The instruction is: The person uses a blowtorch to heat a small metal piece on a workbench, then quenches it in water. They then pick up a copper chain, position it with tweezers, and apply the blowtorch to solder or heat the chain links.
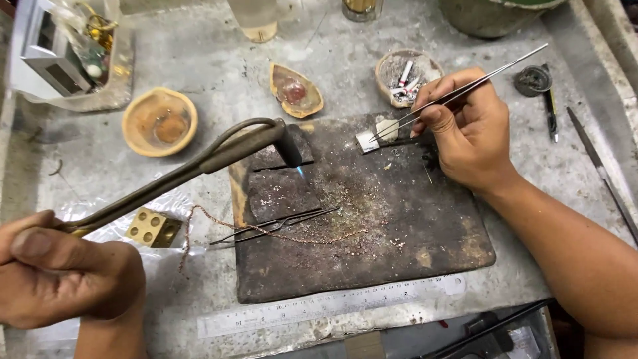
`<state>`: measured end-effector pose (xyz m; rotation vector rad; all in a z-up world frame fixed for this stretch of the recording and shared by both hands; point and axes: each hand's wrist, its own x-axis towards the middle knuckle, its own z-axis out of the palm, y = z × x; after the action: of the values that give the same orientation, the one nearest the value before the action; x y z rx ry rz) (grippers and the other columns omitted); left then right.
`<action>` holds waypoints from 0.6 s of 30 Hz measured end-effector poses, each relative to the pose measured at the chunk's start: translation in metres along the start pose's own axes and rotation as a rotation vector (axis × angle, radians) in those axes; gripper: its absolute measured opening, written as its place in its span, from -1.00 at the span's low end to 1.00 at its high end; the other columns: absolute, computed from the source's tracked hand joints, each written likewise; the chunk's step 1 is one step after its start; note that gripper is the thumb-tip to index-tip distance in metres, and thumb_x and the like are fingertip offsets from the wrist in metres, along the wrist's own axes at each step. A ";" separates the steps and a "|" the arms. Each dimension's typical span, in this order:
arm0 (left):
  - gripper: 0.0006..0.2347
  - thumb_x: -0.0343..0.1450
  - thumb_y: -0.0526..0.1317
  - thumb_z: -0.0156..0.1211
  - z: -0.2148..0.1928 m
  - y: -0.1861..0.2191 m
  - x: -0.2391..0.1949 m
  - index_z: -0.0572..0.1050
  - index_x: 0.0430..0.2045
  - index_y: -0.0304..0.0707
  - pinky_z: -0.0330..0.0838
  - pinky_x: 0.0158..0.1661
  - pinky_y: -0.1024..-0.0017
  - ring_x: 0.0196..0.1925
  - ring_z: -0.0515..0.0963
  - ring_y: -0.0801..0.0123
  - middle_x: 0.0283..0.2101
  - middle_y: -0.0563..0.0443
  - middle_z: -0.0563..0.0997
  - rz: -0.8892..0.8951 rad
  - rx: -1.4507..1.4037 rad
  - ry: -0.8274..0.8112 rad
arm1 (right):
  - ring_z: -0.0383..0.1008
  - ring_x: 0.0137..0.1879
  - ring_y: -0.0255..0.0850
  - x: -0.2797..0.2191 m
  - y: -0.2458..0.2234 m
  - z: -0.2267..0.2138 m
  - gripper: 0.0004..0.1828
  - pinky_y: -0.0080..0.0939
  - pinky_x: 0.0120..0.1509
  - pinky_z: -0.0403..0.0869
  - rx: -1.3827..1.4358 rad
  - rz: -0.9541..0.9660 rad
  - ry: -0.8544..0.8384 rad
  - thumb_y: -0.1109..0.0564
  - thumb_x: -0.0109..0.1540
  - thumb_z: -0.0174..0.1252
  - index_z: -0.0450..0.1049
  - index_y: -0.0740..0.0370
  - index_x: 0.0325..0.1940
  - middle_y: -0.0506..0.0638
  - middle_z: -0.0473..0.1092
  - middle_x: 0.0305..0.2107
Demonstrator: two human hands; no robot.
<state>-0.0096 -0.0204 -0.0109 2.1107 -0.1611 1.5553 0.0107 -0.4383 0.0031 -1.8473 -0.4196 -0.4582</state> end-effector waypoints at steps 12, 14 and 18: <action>-0.58 0.74 -0.40 -0.13 0.007 -0.025 -0.013 0.36 -0.53 -0.87 0.36 -0.29 0.03 -0.43 0.45 -0.15 -0.48 -0.51 0.43 0.097 -0.087 0.072 | 0.49 -0.24 -0.11 0.000 -0.001 0.002 -0.79 -0.26 -0.10 0.57 -0.083 0.010 -0.031 0.22 0.47 0.06 0.17 0.38 0.01 0.28 0.38 -0.16; -0.60 0.72 -0.42 -0.11 0.010 -0.040 -0.023 0.31 -0.55 -0.83 0.39 -0.30 0.02 -0.44 0.46 -0.16 -0.49 -0.54 0.44 0.085 -0.121 0.109 | 0.49 -0.24 -0.10 0.000 -0.001 0.002 -0.77 -0.25 -0.10 0.58 -0.086 0.007 -0.035 0.20 0.47 0.07 0.17 0.39 0.01 0.29 0.38 -0.16; -0.62 0.68 -0.46 -0.07 0.010 -0.045 -0.026 0.31 -0.60 -0.82 0.43 -0.31 0.02 -0.47 0.44 -0.12 -0.54 -0.50 0.42 0.050 -0.148 0.170 | 0.49 -0.23 -0.09 -0.001 -0.001 0.003 -0.77 -0.24 -0.09 0.57 -0.084 -0.004 -0.044 0.20 0.48 0.07 0.16 0.38 0.02 0.29 0.38 -0.15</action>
<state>0.0075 0.0088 -0.0520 1.8648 -0.2630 1.6896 0.0101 -0.4356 0.0028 -1.9412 -0.4401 -0.4441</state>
